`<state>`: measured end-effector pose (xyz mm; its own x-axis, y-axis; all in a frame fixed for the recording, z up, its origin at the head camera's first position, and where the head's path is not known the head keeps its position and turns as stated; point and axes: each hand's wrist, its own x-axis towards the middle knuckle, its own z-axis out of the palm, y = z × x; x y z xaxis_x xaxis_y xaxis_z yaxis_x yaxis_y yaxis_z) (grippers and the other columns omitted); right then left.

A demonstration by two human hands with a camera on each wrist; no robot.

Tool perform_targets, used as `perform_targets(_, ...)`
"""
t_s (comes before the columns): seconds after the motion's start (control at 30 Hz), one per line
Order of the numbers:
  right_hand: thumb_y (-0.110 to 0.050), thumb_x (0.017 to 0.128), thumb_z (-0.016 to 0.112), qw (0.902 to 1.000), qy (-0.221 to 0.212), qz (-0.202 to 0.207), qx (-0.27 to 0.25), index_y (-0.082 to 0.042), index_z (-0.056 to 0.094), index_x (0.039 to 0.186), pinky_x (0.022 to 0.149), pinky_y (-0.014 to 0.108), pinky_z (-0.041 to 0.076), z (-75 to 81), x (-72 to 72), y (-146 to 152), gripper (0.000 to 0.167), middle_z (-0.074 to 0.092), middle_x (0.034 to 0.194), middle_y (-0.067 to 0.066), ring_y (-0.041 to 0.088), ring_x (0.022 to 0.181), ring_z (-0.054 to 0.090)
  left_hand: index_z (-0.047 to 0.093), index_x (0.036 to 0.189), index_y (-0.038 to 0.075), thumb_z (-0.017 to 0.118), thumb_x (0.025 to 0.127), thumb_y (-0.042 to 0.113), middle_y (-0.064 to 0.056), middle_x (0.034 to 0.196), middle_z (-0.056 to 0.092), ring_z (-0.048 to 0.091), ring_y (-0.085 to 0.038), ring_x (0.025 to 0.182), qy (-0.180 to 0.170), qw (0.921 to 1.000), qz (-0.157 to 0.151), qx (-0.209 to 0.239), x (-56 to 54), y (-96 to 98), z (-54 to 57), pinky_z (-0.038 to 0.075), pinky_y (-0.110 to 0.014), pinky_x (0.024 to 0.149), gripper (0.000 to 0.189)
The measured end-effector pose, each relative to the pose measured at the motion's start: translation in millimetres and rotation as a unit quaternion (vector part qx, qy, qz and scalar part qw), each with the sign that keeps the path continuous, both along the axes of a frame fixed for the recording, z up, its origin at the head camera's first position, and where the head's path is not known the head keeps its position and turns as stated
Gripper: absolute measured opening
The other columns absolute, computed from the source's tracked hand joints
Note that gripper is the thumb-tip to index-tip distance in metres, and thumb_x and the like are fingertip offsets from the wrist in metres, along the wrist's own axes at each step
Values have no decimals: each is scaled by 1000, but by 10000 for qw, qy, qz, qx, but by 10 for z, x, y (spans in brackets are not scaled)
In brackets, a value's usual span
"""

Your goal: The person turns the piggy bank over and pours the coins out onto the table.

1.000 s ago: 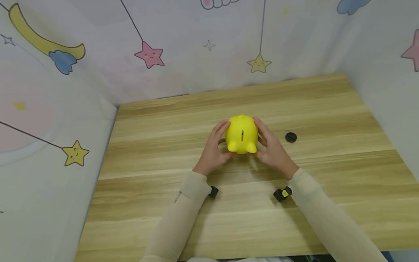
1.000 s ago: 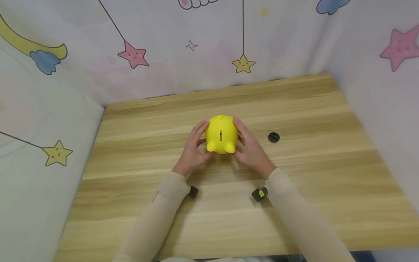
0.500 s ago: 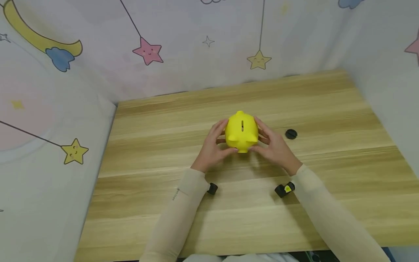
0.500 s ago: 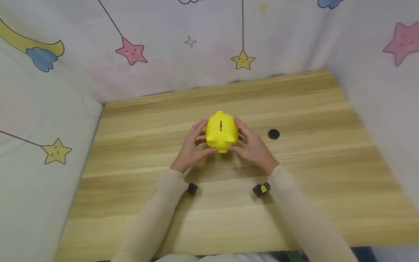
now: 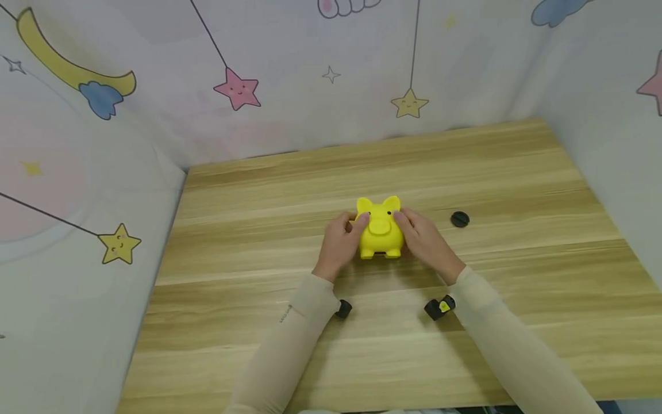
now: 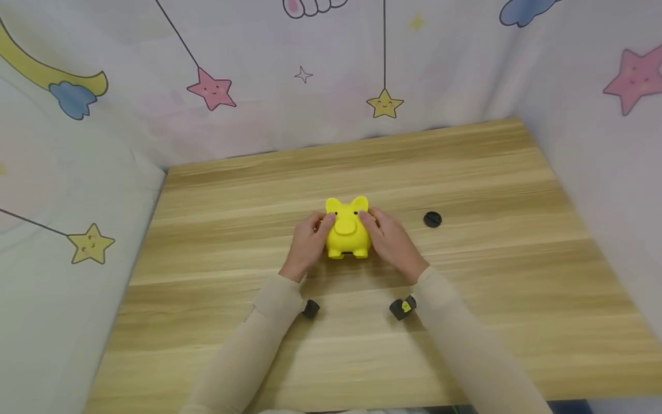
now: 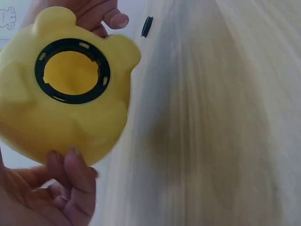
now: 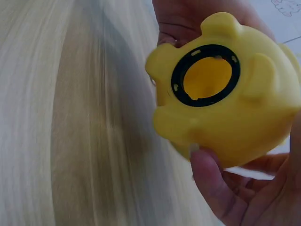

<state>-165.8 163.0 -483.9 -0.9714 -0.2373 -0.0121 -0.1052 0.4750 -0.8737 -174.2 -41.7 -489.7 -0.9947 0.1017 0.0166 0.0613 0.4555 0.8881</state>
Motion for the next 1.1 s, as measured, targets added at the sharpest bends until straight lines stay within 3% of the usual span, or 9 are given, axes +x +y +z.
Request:
perform_targets(0.17,-67,100,23,9970,-766,-86,40,-3,61,103,52,41,55,75,-35,-31,74,60,80,16,30,56,61,68,110,8,33,93,76,-5,88,63,56,-21,78,-592,9962,171,-610,-1,28,109,48,-35,70,79)
perform_targets(0.23,-69,99,26,9965,-829,-76,-24,-2,61,115,55,41,57,100,-71,-16,77,63,87,18,30,60,63,67,117,8,31,92,78,-6,92,63,57,-22,81,-580,9958,67,-713,-33,12,155,50,-37,72,82)
perform_targets(0.3,-66,99,34,9971,-732,6,-229,-4,54,134,63,42,58,116,-103,2,74,63,106,20,30,72,67,60,132,9,35,93,76,-5,103,61,56,-22,85,-378,9968,-118,-697,-71,-23,178,50,-37,75,82)
perform_targets(0.4,-45,100,56,9966,-147,221,-780,-11,34,154,81,43,57,93,-115,20,68,46,143,16,32,103,65,42,151,17,54,97,56,-4,128,52,58,-24,94,94,9984,-552,-63,-102,-105,162,53,-37,80,68)
perform_targets(0.47,-20,95,70,9913,562,515,-1077,-8,31,155,90,45,54,52,-95,25,72,32,155,15,37,121,56,30,156,20,69,95,33,-4,146,37,57,-27,108,501,9929,-958,500,-95,-149,118,52,-38,88,73)
perform_targets(0.6,20,73,77,9618,2415,840,-978,3,35,149,100,47,44,-21,-34,19,88,24,159,19,41,138,35,18,157,21,83,80,4,-6,160,12,44,-36,131,1242,9726,-1614,1118,-61,-164,26,46,-47,100,103)
perform_targets(0.7,28,66,76,9450,3071,826,-768,6,35,147,100,47,42,-49,-6,15,93,23,157,23,42,140,32,17,157,22,85,77,4,-4,160,11,39,-33,135,1640,9686,-1625,924,-35,-141,-9,45,-47,101,106)
perform_targets(0.83,25,69,77,9498,2903,805,-845,7,31,149,100,47,42,-55,-3,20,94,21,157,25,42,140,31,20,158,26,87,77,9,-1,160,13,39,-27,134,1731,9712,-1499,657,-26,-129,22,48,-43,98,107)
perform_targets(1.1,12,78,77,9732,1841,766,-1146,-1,22,156,100,49,43,-50,35,13,95,22,158,21,44,137,35,23,158,26,89,75,11,-1,160,17,38,-24,132,1481,9762,-1479,565,-14,-149,19,48,-46,95,107)
